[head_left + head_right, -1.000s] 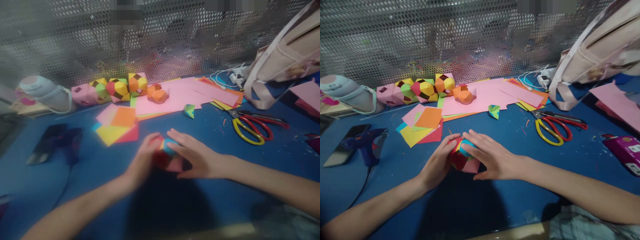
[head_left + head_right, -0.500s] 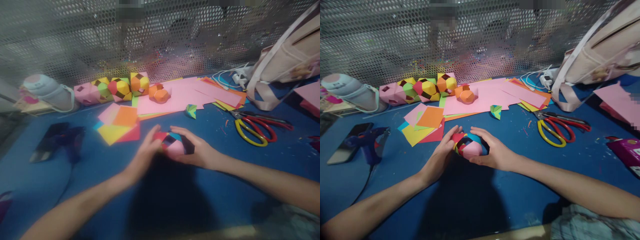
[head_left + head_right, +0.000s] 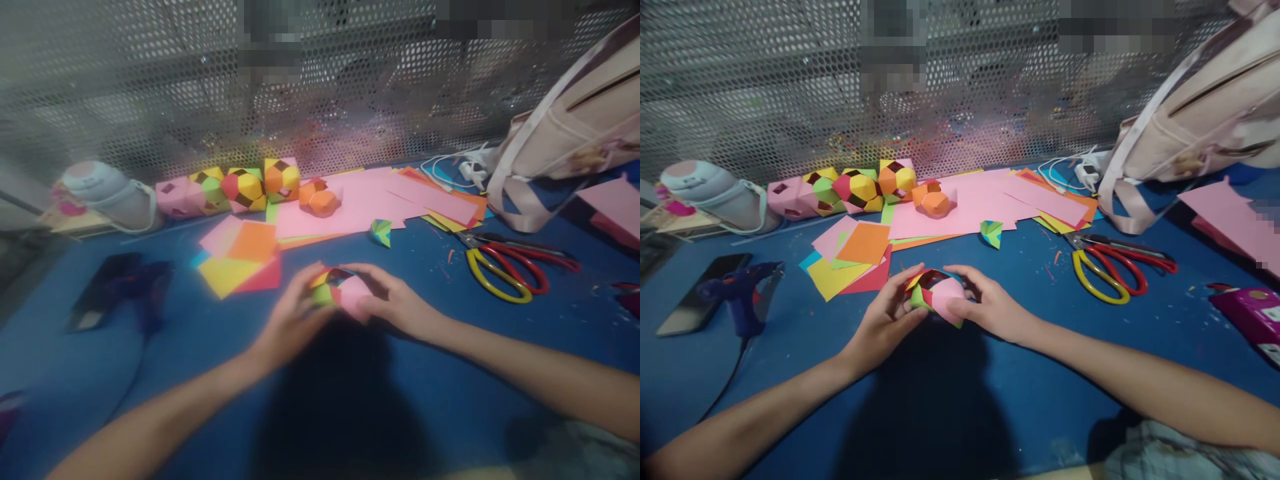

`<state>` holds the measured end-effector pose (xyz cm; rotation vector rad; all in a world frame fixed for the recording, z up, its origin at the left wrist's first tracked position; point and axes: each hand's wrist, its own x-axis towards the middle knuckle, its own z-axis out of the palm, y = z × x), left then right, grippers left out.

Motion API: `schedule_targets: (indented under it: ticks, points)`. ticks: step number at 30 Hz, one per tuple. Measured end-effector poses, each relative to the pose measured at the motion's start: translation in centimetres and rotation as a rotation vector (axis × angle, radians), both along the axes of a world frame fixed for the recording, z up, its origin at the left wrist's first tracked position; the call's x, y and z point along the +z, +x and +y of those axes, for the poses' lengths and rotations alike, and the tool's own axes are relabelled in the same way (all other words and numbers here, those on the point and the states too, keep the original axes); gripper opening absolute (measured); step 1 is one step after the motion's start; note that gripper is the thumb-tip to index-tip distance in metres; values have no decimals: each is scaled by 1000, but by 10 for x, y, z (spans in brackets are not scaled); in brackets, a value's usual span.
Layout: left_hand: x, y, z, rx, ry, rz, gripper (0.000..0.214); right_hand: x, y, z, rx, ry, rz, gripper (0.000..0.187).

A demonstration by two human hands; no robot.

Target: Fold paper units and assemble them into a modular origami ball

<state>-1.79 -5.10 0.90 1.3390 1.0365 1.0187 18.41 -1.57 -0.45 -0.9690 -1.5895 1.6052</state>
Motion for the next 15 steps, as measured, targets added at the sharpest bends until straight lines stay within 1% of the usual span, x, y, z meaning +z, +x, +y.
schedule_targets:
  ticks: [3, 5, 7, 11, 15]
  points:
    - [5, 0, 0, 40, -53, 74, 54, -1, 0, 1, -10, 64, -39, 55]
    - [9, 0, 0, 86, -75, 147, 48, -2, 0, 3, -24, 124, -80, 54]
    - [13, 0, 1, 127, -95, 191, 42, -2, 0, 5, -40, 219, -120, 51]
    - [15, 2, 3, 162, -159, 170, 39, -5, 0, 8, -30, 418, -182, 48]
    - [18, 4, 4, 171, -174, 144, 40, -8, 0, 8, 1, 535, -206, 52]
